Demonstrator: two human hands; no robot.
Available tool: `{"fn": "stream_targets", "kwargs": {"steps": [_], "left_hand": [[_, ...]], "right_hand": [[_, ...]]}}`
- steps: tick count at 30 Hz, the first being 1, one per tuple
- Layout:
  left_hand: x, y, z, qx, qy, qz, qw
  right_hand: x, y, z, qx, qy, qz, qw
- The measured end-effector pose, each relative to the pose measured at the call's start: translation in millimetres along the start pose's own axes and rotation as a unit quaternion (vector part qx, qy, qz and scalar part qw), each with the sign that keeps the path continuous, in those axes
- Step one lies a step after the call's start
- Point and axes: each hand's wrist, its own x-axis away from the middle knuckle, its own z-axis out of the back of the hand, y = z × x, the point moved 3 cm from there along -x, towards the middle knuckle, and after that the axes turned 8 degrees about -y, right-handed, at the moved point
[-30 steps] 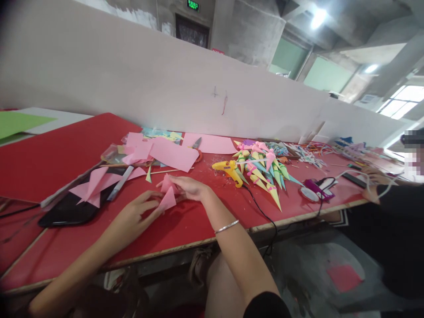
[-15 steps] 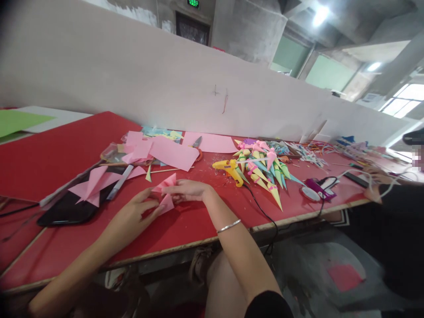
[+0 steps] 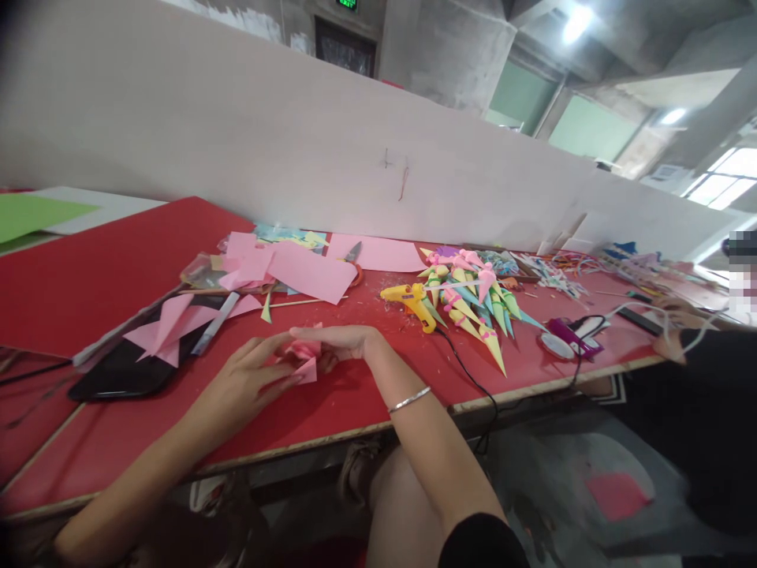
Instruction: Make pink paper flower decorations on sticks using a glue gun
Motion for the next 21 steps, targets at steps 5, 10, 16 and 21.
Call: {"fn": "stream_targets", "kwargs": {"steps": [5,10,16,21], "left_hand": [[-1,-3,3.0,0.098,0.029,0.037,0.994],[-1,-5,5.8,0.147,0.042,0.095,0.984],[0,-10,10.0,0.151,0.055,0.174,0.971],[1,-12,10.3,0.142,0.034,0.203,0.968]], "right_hand": [[-1,-2,-6,0.010,-0.035,-0.009,0.999],[1,-1,-5,0.009,-0.015,0.044,0.999],[2,-2,1,0.059,0.045,0.124,0.990],[4,0,4,0.114,0.110,0.151,0.976]]}}
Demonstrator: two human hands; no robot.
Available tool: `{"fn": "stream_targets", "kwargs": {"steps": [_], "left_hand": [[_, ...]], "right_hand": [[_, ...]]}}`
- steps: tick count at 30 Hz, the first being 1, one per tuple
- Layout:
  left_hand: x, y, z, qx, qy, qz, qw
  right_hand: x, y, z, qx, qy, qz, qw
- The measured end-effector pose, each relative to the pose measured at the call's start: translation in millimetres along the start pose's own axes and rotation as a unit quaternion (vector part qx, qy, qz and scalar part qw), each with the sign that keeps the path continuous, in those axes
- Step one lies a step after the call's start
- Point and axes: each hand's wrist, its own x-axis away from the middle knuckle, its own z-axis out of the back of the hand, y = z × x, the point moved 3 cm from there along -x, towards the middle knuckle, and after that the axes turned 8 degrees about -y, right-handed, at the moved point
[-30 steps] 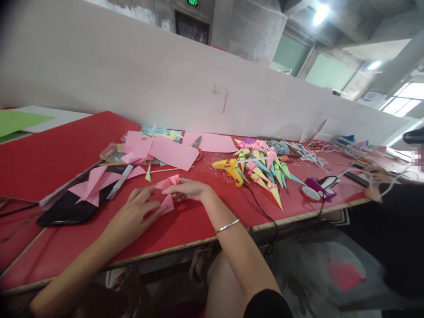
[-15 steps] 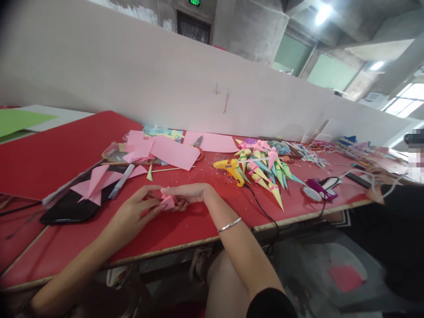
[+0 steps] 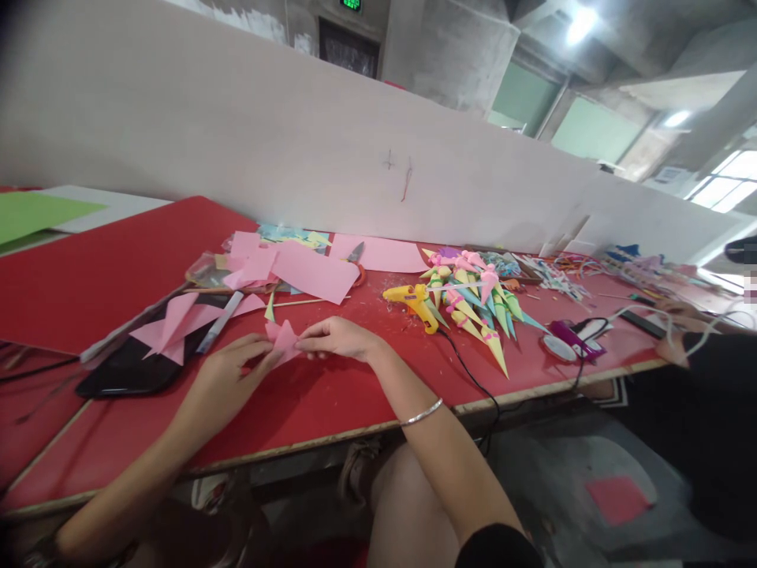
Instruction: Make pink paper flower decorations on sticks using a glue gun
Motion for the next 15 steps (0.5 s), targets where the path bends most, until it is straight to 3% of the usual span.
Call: {"fn": "stream_targets", "kwargs": {"steps": [3,6,9,15], "left_hand": [[1,0,0.2,-0.035,0.012,0.025,0.999],[1,2,-4.7,-0.070,-0.044,0.030,0.996],[2,3,-10.4,-0.085,-0.118,0.034,0.989],[3,2,-6.9,-0.045,-0.122,0.059,0.990]], "right_hand": [[1,4,6,0.025,0.041,-0.008,0.999],[-4,5,10,0.061,0.073,-0.033,0.995],[-13,1,10,0.113,0.079,-0.063,0.989],[-23,-6,9,0.189,0.055,-0.084,0.977]]}}
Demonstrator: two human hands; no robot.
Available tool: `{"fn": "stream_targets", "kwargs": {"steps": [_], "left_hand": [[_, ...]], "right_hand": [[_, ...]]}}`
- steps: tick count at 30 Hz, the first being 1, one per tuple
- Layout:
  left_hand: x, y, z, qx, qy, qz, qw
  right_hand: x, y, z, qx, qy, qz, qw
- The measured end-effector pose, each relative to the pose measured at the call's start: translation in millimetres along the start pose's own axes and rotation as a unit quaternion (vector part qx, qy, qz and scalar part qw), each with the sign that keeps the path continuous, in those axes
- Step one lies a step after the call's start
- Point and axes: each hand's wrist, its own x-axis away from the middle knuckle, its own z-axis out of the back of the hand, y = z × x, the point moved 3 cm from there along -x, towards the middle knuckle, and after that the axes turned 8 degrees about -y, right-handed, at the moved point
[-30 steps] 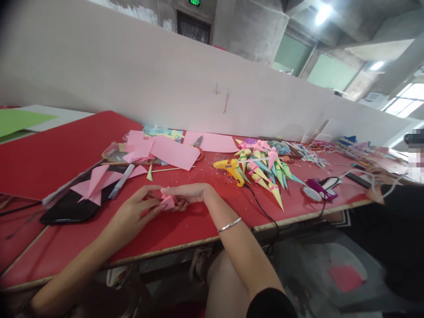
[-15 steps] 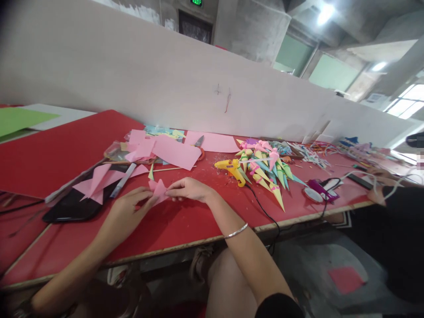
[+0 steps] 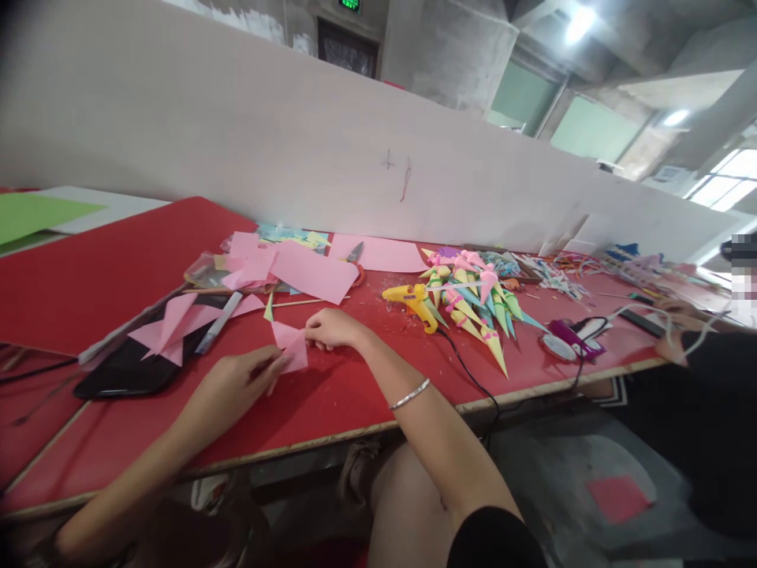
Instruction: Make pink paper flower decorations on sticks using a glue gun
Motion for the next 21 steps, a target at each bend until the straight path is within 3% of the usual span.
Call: {"fn": "stream_targets", "kwargs": {"steps": [7,14,18,21], "left_hand": [[-2,-3,1.5,0.007,0.024,0.039,0.999],[-4,-1,-1.2,0.060,0.054,-0.066,0.994],[-3,0,-2.6,0.087,0.017,-0.049,0.995],[-3,2,-0.9,0.084,0.033,-0.063,0.994]], "right_hand": [[5,7,6,0.038,-0.026,-0.007,0.999],[7,1,6,0.087,-0.011,-0.043,0.995],[9,-3,6,0.119,0.026,-0.076,0.990],[12,-5,6,0.138,0.048,-0.085,0.986]]}}
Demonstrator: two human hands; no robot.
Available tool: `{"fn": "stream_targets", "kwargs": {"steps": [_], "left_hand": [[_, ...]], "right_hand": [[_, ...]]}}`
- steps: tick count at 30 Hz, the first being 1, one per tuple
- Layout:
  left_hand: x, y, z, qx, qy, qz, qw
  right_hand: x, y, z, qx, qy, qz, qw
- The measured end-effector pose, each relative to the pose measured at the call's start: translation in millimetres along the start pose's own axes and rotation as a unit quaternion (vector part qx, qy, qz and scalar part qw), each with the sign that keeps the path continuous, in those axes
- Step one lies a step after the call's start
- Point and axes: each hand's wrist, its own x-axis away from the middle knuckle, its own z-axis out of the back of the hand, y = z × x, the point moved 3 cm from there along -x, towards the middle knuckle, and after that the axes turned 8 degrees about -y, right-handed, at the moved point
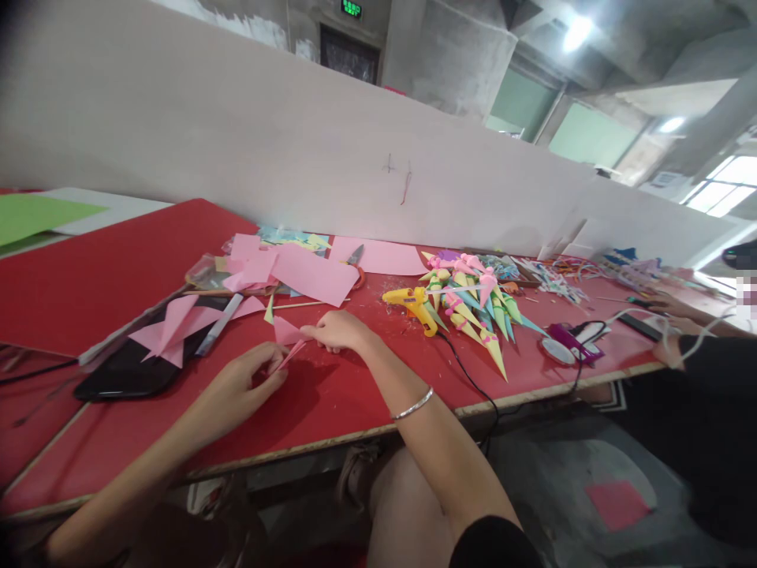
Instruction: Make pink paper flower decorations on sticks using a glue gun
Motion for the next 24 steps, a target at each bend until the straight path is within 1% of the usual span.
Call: {"fn": "stream_targets", "kwargs": {"steps": [4,6,10,14,17,21,24], "left_hand": [[0,0,4.5,0.018,0.054,-0.016,0.998],[0,0,5.8,0.044,0.055,-0.009,0.997],[0,-2,7.1,0.084,0.038,0.001,0.996],[-1,-4,7.7,0.095,0.038,0.003,0.995],[-1,-5,6.4,0.094,0.039,0.020,0.995],[0,-7,5.5,0.105,0.045,0.042,0.992],[1,-7,6.5,0.080,0.045,0.026,0.995]], "right_hand": [[9,-4,2,0.022,0.056,-0.007,0.998],[13,-6,2,0.023,0.085,0.001,0.996],[14,-10,2,0.036,0.113,0.036,0.992],[3,-16,6,0.081,0.139,0.074,0.984],[-10,-19,6,0.130,0.153,0.092,0.975],[-26,-20,0,0.198,0.143,0.073,0.967],[-33,-23,-3,0.242,0.137,0.056,0.959]]}}
